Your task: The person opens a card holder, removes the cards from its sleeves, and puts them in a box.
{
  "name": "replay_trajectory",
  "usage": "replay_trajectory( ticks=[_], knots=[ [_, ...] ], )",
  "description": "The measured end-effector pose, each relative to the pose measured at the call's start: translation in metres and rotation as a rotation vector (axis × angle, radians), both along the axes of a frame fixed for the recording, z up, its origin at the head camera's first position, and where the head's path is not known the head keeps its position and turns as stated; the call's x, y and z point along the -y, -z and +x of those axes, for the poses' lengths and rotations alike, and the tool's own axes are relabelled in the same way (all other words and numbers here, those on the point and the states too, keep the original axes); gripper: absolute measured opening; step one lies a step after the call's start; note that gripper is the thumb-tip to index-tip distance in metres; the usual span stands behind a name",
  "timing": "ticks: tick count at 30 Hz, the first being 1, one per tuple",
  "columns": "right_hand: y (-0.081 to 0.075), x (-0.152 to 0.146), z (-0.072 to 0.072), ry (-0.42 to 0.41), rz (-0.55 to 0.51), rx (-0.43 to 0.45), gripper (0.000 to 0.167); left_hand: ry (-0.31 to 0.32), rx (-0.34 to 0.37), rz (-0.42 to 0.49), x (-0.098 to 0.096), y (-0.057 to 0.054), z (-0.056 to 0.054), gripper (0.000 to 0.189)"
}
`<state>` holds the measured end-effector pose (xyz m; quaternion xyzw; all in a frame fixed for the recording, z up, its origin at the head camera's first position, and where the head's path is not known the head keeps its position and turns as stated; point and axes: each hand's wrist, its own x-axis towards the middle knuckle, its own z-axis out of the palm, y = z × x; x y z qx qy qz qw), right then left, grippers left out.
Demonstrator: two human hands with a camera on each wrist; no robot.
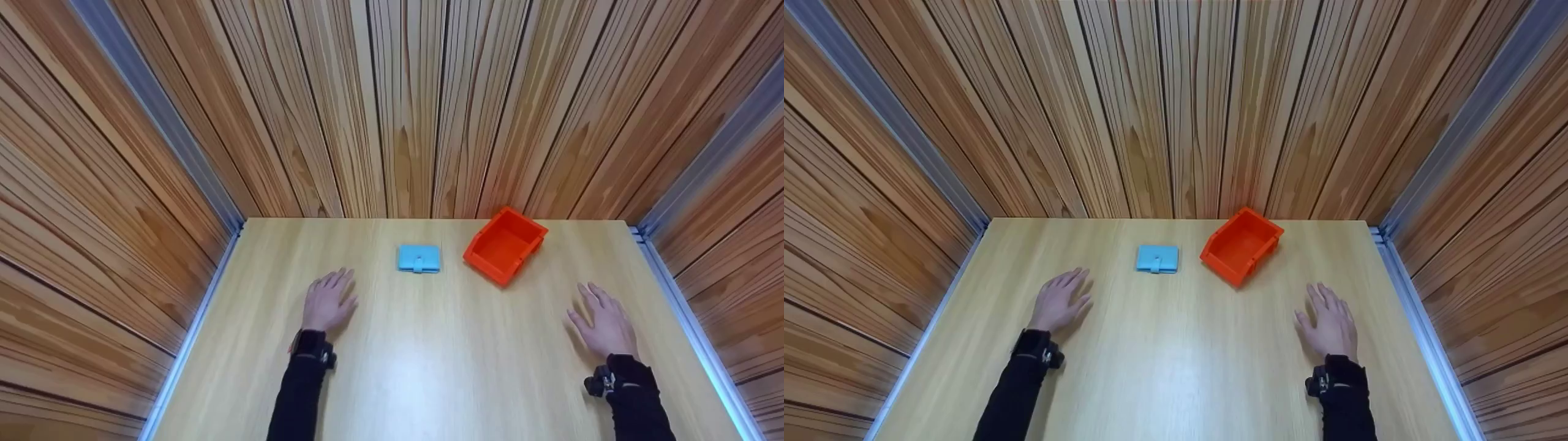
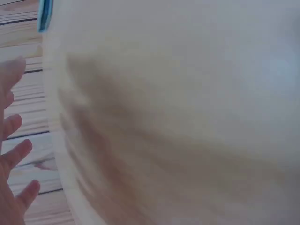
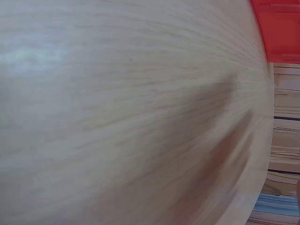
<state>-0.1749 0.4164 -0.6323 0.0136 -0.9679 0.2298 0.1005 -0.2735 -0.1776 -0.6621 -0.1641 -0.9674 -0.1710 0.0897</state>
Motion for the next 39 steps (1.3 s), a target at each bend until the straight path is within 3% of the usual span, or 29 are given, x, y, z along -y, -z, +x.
replay_trajectory(
  ticks=[9,16,21,24,31,35,39],
  knots=[
    [0.000,0.024,-0.001,-0.014,0.026,-0.003,0.065,0.072,0.062,-0.033,-0.074,-0.008,-0.050,0.057],
    [0.002,0.046,-0.006,0.001,0.004,0.058,0.065,0.085,0.159,-0.002,-0.126,-0.002,-0.068,0.052],
    [0.008,0.068,-0.011,-0.048,0.001,0.018,0.063,0.072,0.183,0.066,-0.150,0.001,-0.073,0.048],
    [0.015,0.087,-0.019,-0.106,0.021,-0.019,0.062,0.064,0.167,0.104,-0.154,0.003,-0.072,0.046],
    [0.017,0.126,-0.035,-0.167,0.024,-0.019,0.063,0.149,0.122,0.157,-0.150,0.000,-0.063,0.042],
    [0.015,0.139,-0.040,-0.186,0.031,-0.025,0.062,0.156,0.127,0.097,-0.151,0.000,-0.054,0.043],
    [0.012,0.151,-0.042,-0.186,0.023,-0.018,0.060,0.162,0.070,-0.007,-0.154,-0.001,-0.045,0.040]
  ],
)
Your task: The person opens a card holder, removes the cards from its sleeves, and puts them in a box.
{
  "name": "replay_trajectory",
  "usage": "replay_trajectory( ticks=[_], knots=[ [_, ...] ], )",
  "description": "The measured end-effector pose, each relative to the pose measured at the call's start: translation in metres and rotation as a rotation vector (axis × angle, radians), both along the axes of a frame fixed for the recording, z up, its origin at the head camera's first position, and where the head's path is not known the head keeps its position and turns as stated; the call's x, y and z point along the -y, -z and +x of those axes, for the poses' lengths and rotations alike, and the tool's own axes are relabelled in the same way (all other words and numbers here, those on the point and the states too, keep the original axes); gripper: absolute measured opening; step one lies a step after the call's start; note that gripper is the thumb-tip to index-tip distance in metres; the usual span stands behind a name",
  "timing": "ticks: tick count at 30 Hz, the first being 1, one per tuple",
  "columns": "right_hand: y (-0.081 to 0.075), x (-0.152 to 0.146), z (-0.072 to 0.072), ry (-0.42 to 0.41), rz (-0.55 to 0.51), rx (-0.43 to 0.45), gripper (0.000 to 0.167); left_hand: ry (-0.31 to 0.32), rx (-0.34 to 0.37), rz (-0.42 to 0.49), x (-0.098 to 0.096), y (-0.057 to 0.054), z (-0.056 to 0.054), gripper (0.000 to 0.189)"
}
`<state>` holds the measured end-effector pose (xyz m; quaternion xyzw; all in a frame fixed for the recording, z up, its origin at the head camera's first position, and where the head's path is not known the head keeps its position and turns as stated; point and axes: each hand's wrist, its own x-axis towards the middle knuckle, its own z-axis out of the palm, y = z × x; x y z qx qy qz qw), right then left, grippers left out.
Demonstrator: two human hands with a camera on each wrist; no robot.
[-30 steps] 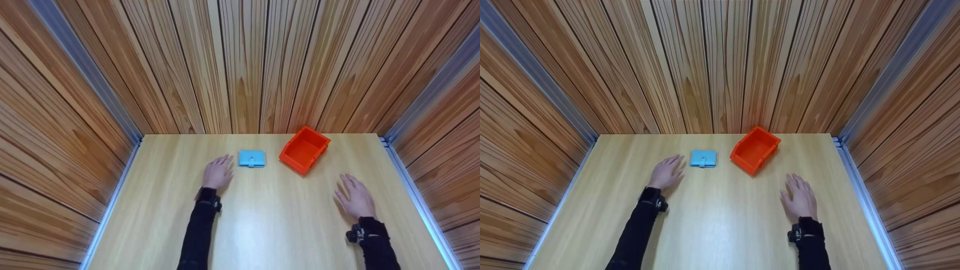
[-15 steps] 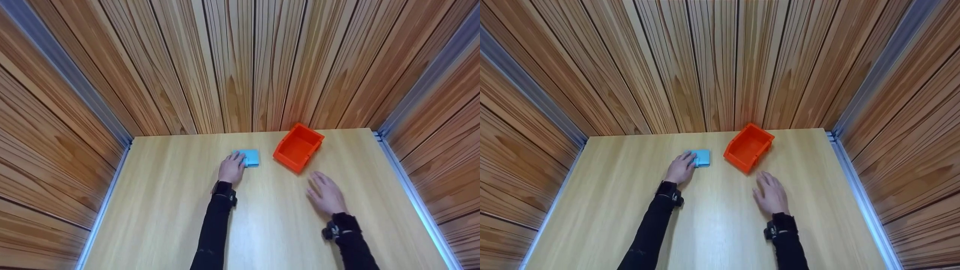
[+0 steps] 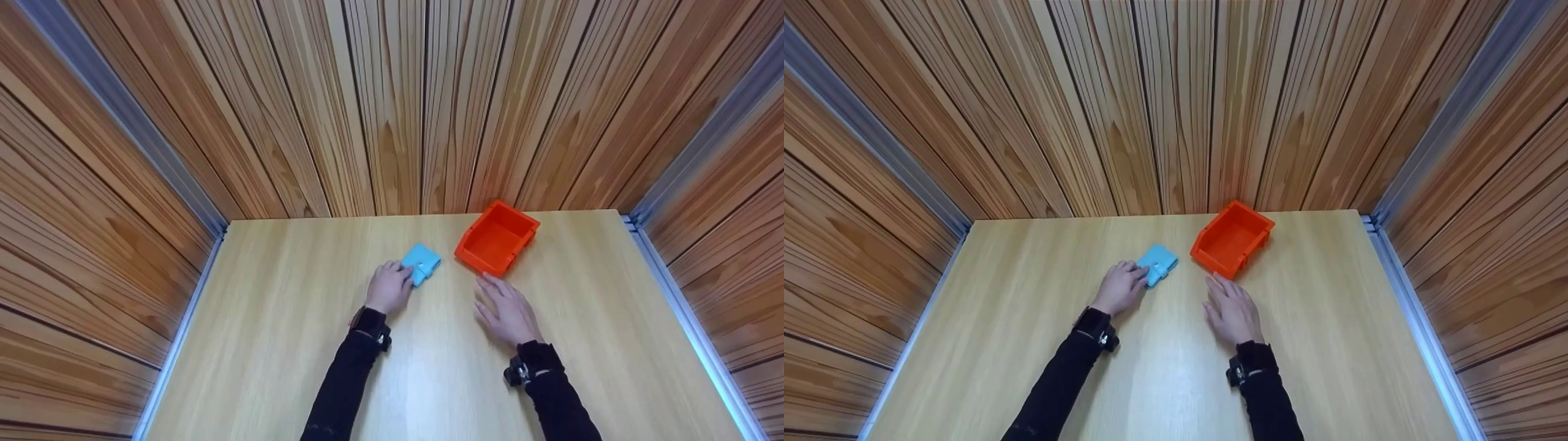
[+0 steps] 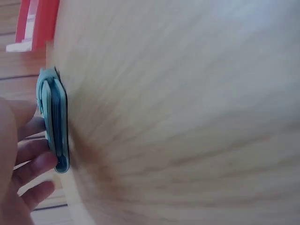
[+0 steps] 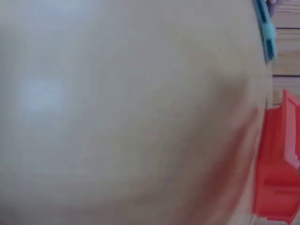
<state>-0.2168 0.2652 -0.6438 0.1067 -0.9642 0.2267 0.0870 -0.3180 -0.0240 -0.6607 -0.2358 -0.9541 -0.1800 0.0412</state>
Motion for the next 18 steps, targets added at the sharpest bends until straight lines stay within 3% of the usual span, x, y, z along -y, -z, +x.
replay_trajectory(
  ticks=[4,11,18],
  knots=[
    [0.000,0.007,-0.001,-0.001,0.005,0.021,0.060,0.023,-0.050,-0.019,-0.005,-0.001,0.010,0.036],
    [0.004,0.018,-0.005,-0.012,0.021,0.094,0.061,0.053,0.036,0.047,-0.015,0.003,0.029,0.042],
    [0.007,0.030,-0.009,-0.045,0.029,0.107,0.058,0.068,0.039,0.016,-0.025,0.006,0.050,0.044]
  ],
)
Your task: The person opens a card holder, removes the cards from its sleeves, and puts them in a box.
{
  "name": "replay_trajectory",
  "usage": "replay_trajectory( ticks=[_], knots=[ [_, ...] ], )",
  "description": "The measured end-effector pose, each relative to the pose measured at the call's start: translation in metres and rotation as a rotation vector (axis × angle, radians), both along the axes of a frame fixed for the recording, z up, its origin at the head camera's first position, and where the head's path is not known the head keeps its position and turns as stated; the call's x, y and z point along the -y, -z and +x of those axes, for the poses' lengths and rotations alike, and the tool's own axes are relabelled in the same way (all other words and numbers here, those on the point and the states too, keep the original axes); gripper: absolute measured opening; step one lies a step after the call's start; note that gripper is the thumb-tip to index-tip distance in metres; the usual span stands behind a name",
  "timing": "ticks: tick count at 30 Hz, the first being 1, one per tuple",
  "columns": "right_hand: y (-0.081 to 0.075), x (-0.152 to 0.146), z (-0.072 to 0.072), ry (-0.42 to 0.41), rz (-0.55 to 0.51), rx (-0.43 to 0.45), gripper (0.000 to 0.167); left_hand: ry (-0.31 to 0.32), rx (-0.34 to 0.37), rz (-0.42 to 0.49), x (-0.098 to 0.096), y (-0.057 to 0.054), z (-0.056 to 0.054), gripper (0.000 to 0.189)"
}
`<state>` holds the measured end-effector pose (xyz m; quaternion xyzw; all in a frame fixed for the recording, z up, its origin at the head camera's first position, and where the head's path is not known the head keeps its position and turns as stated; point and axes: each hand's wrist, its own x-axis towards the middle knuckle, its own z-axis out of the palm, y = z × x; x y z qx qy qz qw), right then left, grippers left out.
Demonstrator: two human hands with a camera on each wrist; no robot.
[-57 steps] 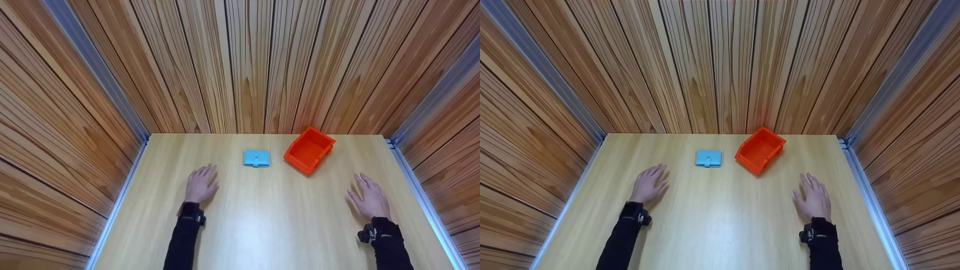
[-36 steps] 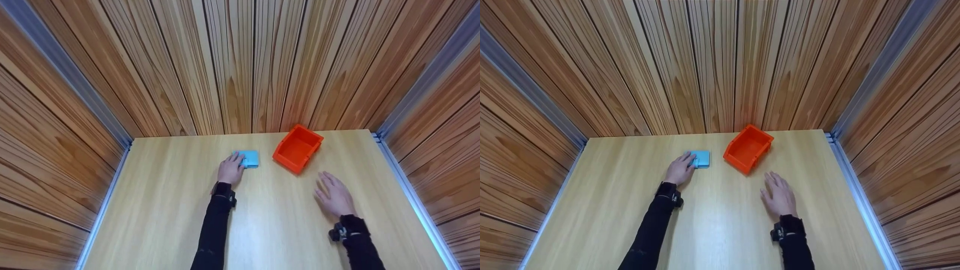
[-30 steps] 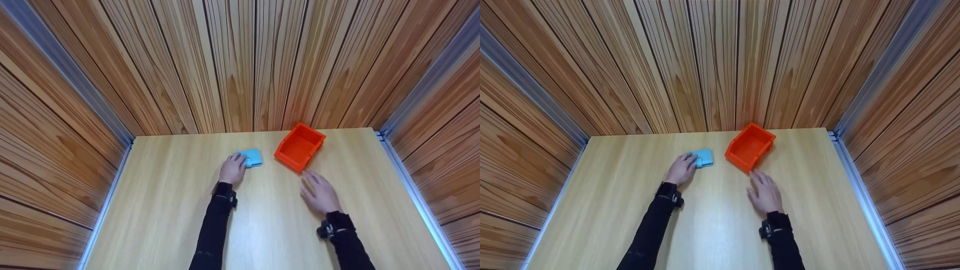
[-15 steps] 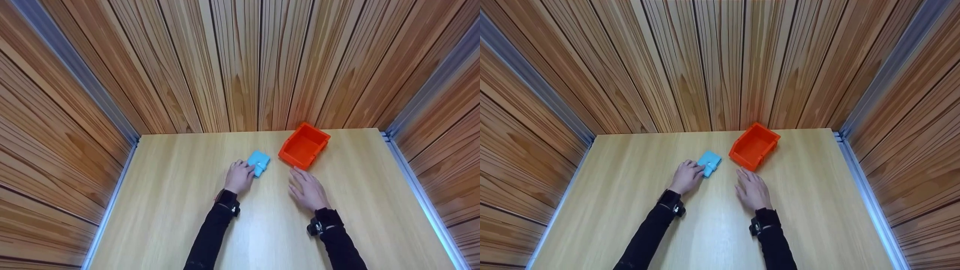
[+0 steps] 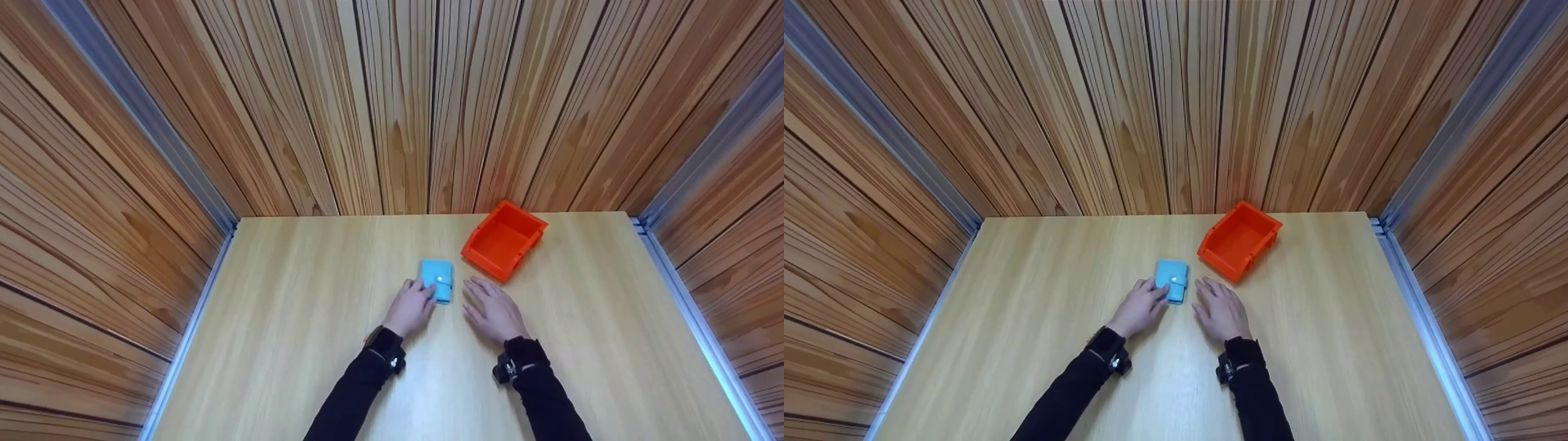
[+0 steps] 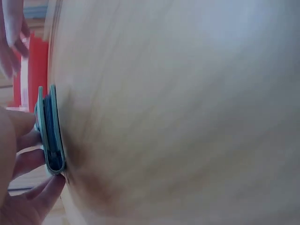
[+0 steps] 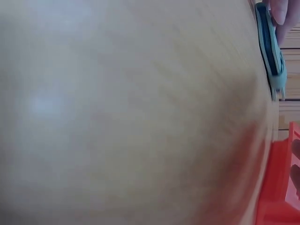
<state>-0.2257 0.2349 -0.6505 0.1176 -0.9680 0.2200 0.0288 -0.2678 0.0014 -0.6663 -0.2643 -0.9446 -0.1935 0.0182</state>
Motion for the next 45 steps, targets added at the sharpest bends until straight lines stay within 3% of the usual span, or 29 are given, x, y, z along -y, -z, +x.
replay_trajectory(
  ticks=[7,10,15,20,29,33,40,45],
  knots=[
    [0.006,0.013,-0.007,0.025,-0.033,-0.081,0.046,0.020,-0.094,0.002,-0.008,0.002,0.014,0.037],
    [0.008,0.022,-0.011,0.029,-0.054,-0.075,0.045,0.019,-0.124,0.018,-0.009,0.003,0.016,0.034],
    [0.010,0.035,-0.017,0.028,-0.064,-0.063,0.042,0.029,-0.130,0.025,-0.006,0.003,0.015,0.032],
    [0.014,0.043,-0.023,0.058,-0.059,-0.121,0.032,0.050,-0.111,0.073,-0.002,0.003,0.010,0.029],
    [0.008,0.060,-0.032,0.146,-0.020,-0.170,0.019,-0.038,0.047,0.308,-0.003,0.006,0.001,0.023],
    [0.006,0.067,-0.034,0.136,0.065,-0.226,0.024,-0.105,0.127,0.398,-0.006,0.005,0.000,0.024],
    [0.004,0.075,-0.036,0.147,0.101,-0.258,0.032,-0.259,0.345,0.597,-0.010,-0.002,-0.001,0.039],
    [0.002,0.075,-0.040,0.164,0.097,-0.246,0.032,-0.324,0.393,0.688,-0.012,-0.005,-0.005,0.043]
  ],
)
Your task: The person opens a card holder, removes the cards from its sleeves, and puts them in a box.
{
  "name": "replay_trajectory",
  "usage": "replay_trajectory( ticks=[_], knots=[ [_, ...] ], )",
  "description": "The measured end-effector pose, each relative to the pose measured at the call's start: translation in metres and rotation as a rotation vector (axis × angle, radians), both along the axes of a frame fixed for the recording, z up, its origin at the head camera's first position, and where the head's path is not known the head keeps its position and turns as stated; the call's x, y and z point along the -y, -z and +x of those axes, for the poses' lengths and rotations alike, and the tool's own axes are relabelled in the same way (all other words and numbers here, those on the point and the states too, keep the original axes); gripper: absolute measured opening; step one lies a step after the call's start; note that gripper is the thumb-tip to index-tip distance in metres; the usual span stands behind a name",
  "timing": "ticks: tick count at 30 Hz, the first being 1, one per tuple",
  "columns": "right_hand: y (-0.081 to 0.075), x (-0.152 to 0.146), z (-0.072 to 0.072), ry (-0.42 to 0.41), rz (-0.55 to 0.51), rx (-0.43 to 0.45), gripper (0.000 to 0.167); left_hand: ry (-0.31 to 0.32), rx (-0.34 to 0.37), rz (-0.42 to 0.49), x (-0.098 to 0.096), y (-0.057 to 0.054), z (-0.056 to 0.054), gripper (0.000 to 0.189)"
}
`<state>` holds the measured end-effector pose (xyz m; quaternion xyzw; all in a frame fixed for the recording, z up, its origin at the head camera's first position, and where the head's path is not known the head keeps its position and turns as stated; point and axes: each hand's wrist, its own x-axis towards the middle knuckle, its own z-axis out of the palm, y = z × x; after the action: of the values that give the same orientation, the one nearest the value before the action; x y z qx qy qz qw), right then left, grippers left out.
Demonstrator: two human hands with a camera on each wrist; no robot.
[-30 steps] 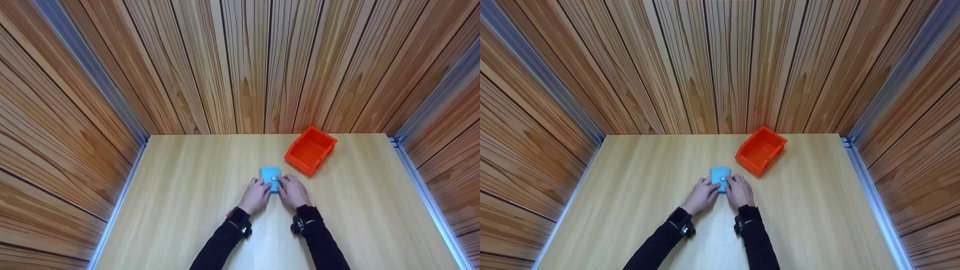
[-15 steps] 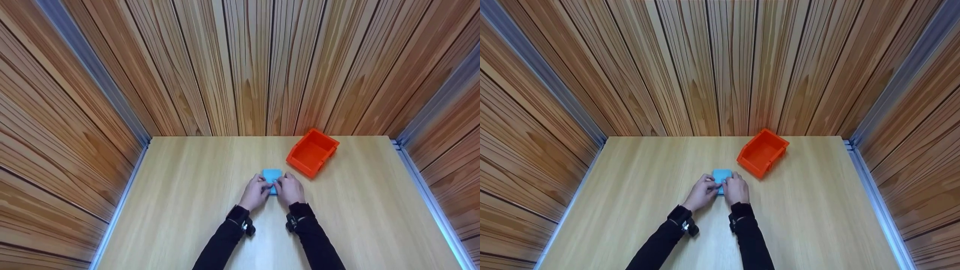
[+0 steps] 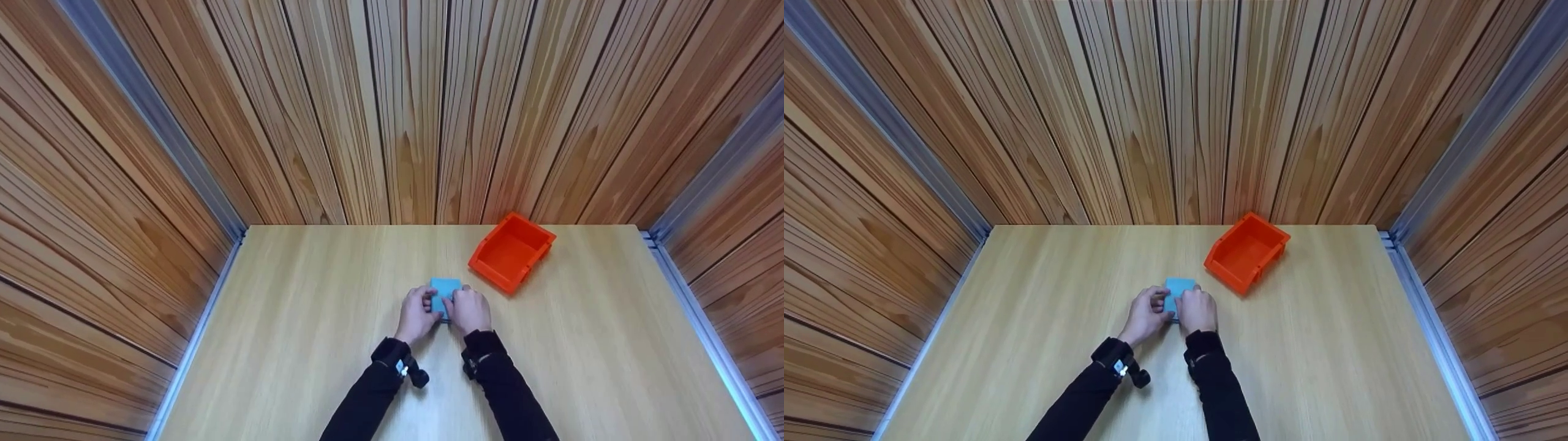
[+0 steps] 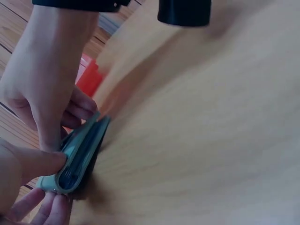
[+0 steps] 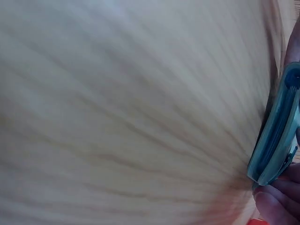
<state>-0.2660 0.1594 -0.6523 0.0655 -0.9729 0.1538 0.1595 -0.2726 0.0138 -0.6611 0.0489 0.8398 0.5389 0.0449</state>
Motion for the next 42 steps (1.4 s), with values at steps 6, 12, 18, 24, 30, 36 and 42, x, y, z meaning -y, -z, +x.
replay_trajectory(
  ticks=[6,12,18,24,30,36,42],
  knots=[
    [0.001,-0.004,-0.001,0.006,-0.032,-0.014,0.030,-0.037,-0.027,0.055,-0.004,-0.007,-0.003,0.034],
    [-0.003,-0.010,-0.002,0.046,-0.149,0.057,0.026,-0.065,-0.082,0.061,-0.010,-0.020,-0.002,0.028],
    [-0.001,-0.018,-0.004,0.065,-0.264,0.050,0.020,-0.065,-0.146,0.045,-0.022,-0.029,0.001,0.024],
    [0.002,-0.025,-0.001,0.082,-0.319,0.046,0.013,-0.030,-0.163,0.048,-0.035,-0.030,0.002,0.029],
    [0.001,-0.030,0.001,0.093,-0.333,0.098,0.011,-0.047,-0.095,-0.020,-0.045,-0.029,0.000,0.044],
    [0.002,-0.035,0.001,0.092,-0.330,0.091,0.014,-0.034,-0.060,-0.194,-0.054,-0.027,0.001,0.024],
    [0.002,-0.038,0.001,0.091,-0.334,0.091,0.006,-0.033,-0.091,-0.262,-0.059,-0.026,0.002,0.021]
  ],
)
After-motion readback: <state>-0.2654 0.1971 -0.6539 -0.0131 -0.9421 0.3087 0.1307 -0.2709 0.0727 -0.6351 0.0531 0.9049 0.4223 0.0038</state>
